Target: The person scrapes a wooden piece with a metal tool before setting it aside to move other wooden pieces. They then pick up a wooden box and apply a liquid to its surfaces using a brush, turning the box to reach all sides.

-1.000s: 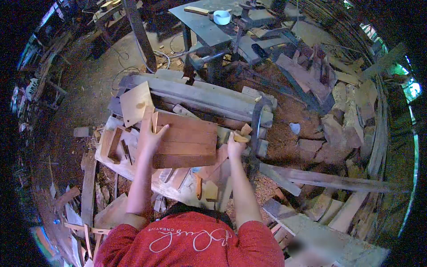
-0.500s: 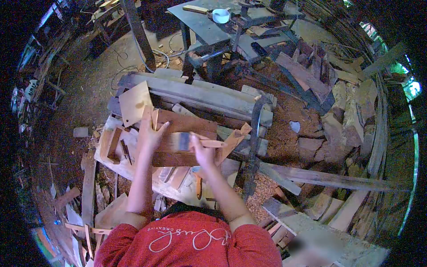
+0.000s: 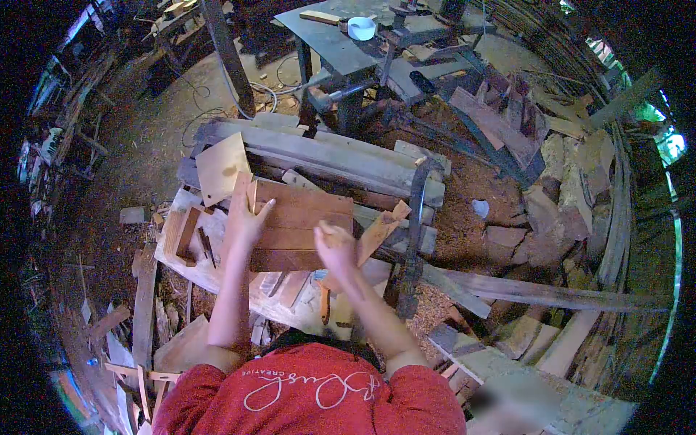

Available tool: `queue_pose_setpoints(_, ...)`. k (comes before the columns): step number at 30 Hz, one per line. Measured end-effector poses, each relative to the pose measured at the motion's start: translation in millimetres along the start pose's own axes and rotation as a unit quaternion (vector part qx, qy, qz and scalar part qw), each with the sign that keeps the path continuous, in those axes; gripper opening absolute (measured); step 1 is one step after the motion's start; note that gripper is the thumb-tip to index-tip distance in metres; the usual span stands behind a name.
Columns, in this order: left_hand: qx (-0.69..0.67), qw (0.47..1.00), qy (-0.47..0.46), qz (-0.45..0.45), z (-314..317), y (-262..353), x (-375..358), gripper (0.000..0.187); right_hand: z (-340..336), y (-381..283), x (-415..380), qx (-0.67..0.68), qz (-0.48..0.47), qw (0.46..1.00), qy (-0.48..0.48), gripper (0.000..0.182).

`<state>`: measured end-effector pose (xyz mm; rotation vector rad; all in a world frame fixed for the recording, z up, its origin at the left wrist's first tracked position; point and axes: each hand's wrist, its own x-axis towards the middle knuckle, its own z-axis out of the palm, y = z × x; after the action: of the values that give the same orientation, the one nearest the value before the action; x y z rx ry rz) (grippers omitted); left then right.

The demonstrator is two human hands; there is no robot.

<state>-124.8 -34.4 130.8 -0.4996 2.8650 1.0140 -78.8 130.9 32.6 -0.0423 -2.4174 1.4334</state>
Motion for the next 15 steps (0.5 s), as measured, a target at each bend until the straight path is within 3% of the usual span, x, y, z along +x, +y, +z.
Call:
queue_pose_setpoints(1, 0.003, 1.000, 0.000, -0.003, 0.5, 0.5, -1.0, 0.083, -6.8, -32.9, 4.0, 0.044, -0.122, 0.991, 0.022, 0.015)
queue_pose_setpoints(2, 0.003, 1.000, -0.001, -0.003, 0.7, 1.7, -1.9, 0.083, -3.5, -44.5, 1.1, 0.044, -0.121, 0.991, 0.022, 0.015)
queue_pose_setpoints(3, -0.001, 1.000, -0.001, -0.006, 0.4, 2.9, -2.9, 0.083, 1.2, -52.9, -3.1, 0.188, 0.001, 0.981, -0.037, 0.016)
queue_pose_setpoints(4, -0.005, 1.000, 0.000, -0.009, -0.1, 3.6, -3.3, 0.083, 2.8, -59.0, -5.2, 0.326, 0.124, 0.932, -0.095, 0.018)
queue_pose_setpoints(6, 0.006, 1.000, 0.005, -0.003, -0.2, 4.0, -2.2, 0.083, 0.3, -55.9, -6.4, 0.346, 0.080, 0.932, -0.068, 0.019)
queue_pose_setpoints(8, 0.015, 1.000, 0.009, 0.004, -0.6, 4.6, -0.5, 0.083, -0.4, -19.4, -16.5, 0.396, 0.232, 0.884, -0.085, 0.020)
queue_pose_setpoints(9, 0.017, 1.000, 0.006, 0.011, -1.1, 4.5, 0.0, 0.083, -2.9, 1.9, -24.5, 0.378, 0.300, 0.873, -0.066, 0.026)
queue_pose_setpoints(11, 0.018, 1.000, 0.004, 0.016, -1.7, 1.8, 1.5, 0.084, -19.8, 38.9, -34.2, 0.305, 0.336, 0.891, 0.015, 0.027)
queue_pose_setpoints(15, -0.001, 1.000, -0.003, 0.008, -0.3, -2.9, 3.6, 0.085, -51.1, 123.3, -39.6, 0.111, 0.253, 0.957, 0.089, 0.017)
